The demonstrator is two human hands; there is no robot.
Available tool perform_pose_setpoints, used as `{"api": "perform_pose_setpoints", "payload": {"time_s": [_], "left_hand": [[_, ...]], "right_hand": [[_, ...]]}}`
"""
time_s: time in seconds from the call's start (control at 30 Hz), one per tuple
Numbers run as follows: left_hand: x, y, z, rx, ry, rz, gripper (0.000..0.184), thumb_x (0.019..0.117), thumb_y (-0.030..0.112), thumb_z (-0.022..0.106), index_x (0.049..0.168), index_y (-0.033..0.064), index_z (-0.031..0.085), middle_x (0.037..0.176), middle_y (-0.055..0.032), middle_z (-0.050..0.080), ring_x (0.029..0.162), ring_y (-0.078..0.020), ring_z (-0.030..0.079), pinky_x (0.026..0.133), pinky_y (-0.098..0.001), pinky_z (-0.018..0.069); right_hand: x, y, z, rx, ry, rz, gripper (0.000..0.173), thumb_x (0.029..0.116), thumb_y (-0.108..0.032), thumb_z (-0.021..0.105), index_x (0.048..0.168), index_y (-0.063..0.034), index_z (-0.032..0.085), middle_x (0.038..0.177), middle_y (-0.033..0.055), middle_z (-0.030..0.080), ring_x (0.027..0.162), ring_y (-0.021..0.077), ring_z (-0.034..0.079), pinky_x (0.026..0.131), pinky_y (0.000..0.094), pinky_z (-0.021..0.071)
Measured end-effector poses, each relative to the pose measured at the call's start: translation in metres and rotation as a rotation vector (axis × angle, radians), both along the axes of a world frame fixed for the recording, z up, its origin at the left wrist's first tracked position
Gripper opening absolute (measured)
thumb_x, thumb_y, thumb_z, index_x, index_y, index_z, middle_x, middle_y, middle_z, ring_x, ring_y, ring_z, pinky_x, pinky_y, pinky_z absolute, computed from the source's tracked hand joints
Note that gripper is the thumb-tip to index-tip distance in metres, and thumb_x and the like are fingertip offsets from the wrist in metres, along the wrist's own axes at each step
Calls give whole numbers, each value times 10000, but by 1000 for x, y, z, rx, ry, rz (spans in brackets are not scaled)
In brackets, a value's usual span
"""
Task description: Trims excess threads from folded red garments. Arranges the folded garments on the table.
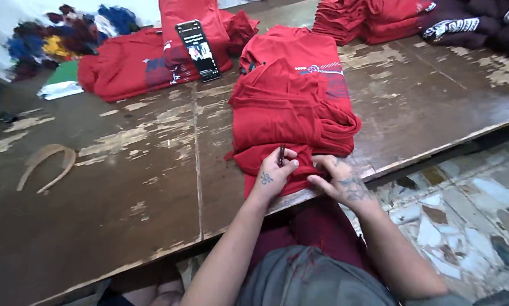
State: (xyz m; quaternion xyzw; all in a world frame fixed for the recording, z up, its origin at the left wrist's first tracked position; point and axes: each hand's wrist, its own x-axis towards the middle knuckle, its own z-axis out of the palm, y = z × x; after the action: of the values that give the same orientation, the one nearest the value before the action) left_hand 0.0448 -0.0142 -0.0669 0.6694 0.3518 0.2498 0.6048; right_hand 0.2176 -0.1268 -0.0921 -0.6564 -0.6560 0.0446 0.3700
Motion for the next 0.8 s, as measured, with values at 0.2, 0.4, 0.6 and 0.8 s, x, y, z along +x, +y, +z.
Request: {"api": "perform_pose_setpoints", "payload": {"time_s": [0.2, 0.4, 0.6, 0.8], "left_hand": [[-15, 7, 2, 307, 219, -172, 264, 997, 209, 582, 1189, 57, 681, 783, 48, 639, 701, -19, 569, 708, -226, 485], [-18, -8, 24, 881, 498, -356, 359, 1036, 338, 500, 1295, 165, 678, 1049, -78, 727, 894, -260, 725, 711, -506, 573], [-5, -21, 44, 1235, 421, -494, 231, 966, 150, 606, 1155, 155, 740, 897, -74, 708, 809, -274, 706, 645, -443, 555], [-1, -19, 46, 1328, 436, -503, 192, 962, 120, 585, 1081, 157, 731, 856, -54, 705, 747, -257, 699, 592, -411, 526]], "right_hand": [[11, -17, 20, -86, -51, 79, 176, 981, -80, 604, 1037, 17, 741, 984, 187, 751, 912, 345, 750, 840, 505, 601], [11, -30, 5, 80, -105, 38, 228, 1007, -164, 553, 948, -25, 724, 846, 135, 713, 779, 274, 724, 705, 414, 601], [-2, -35, 6, 126, -124, -52, 194, 938, -180, 601, 855, -49, 719, 776, 119, 674, 687, 262, 688, 592, 414, 561], [-4, -32, 7, 155, -122, -71, 200, 917, -174, 581, 800, -51, 687, 714, 104, 623, 625, 250, 647, 532, 402, 518]]}}
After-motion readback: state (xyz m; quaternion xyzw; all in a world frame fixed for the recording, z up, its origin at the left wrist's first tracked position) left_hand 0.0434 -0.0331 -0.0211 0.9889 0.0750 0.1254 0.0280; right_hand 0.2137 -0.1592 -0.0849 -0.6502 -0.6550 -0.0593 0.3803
